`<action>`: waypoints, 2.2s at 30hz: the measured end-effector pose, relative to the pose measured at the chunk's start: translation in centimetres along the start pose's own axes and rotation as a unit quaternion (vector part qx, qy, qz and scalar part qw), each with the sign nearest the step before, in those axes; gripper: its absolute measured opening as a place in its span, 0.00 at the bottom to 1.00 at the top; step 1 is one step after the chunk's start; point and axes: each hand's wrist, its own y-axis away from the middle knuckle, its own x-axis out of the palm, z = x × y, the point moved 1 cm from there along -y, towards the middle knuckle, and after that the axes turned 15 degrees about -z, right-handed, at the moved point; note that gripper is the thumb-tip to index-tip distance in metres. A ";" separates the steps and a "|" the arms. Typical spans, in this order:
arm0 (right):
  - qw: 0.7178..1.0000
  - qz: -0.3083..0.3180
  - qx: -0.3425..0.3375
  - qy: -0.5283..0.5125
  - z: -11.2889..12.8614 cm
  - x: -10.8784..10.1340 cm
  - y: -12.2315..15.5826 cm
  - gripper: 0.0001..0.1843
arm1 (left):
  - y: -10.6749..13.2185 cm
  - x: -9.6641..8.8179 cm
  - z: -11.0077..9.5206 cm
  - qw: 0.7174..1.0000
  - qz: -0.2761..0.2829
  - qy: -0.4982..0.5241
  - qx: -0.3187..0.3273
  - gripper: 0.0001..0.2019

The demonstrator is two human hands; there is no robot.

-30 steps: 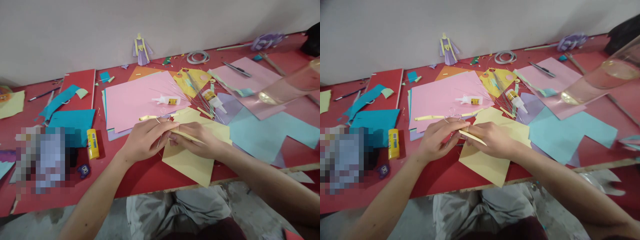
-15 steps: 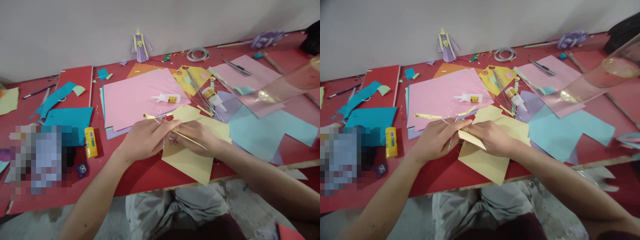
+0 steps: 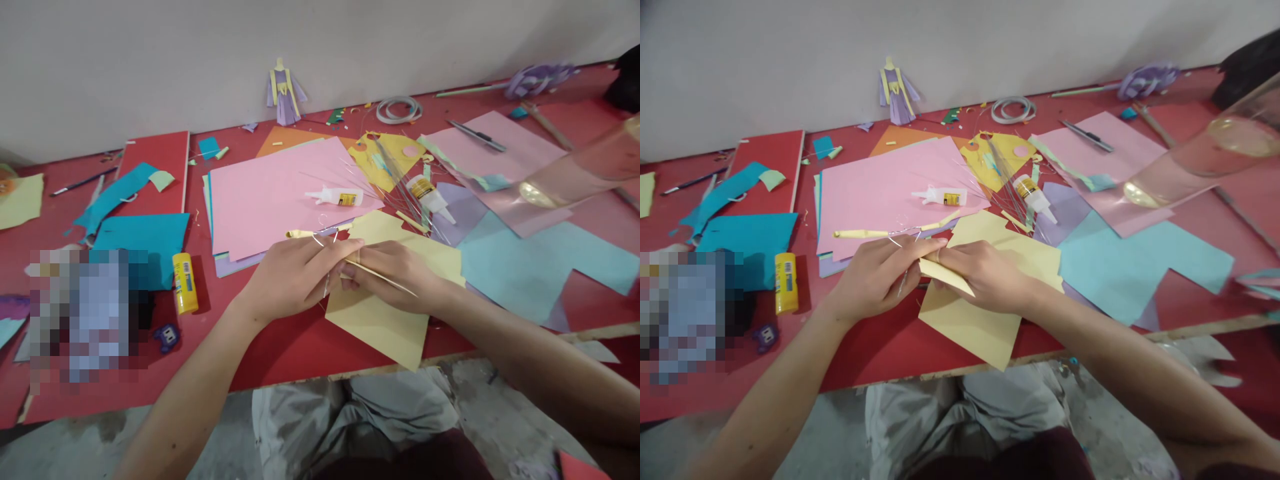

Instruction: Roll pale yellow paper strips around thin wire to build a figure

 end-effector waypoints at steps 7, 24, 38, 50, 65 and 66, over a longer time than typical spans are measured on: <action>1.000 -0.001 -0.004 0.013 0.0 -0.1 0.0 0.11 | 0.0 0.2 0.0 1.000 -0.019 0.005 0.005 0.14; 0.998 0.000 -0.011 0.067 0.0 0.0 0.0 0.08 | -0.2 -0.1 -0.1 0.998 -0.002 -0.049 0.039 0.14; 0.997 0.007 -0.007 0.074 0.0 -0.1 0.1 0.06 | -0.3 0.1 -0.1 0.998 -0.018 -0.045 0.047 0.13; 0.997 -0.004 -0.012 0.072 0.0 0.0 0.1 0.06 | -0.2 0.1 0.0 0.998 -0.019 -0.042 0.040 0.13; 0.996 0.005 0.009 0.090 -0.3 0.2 0.3 0.06 | -0.2 0.1 -0.1 0.996 0.008 -0.075 0.052 0.14; 0.996 0.010 0.014 0.090 -0.2 0.1 0.3 0.07 | -0.2 0.1 -0.1 0.996 0.013 -0.077 0.052 0.14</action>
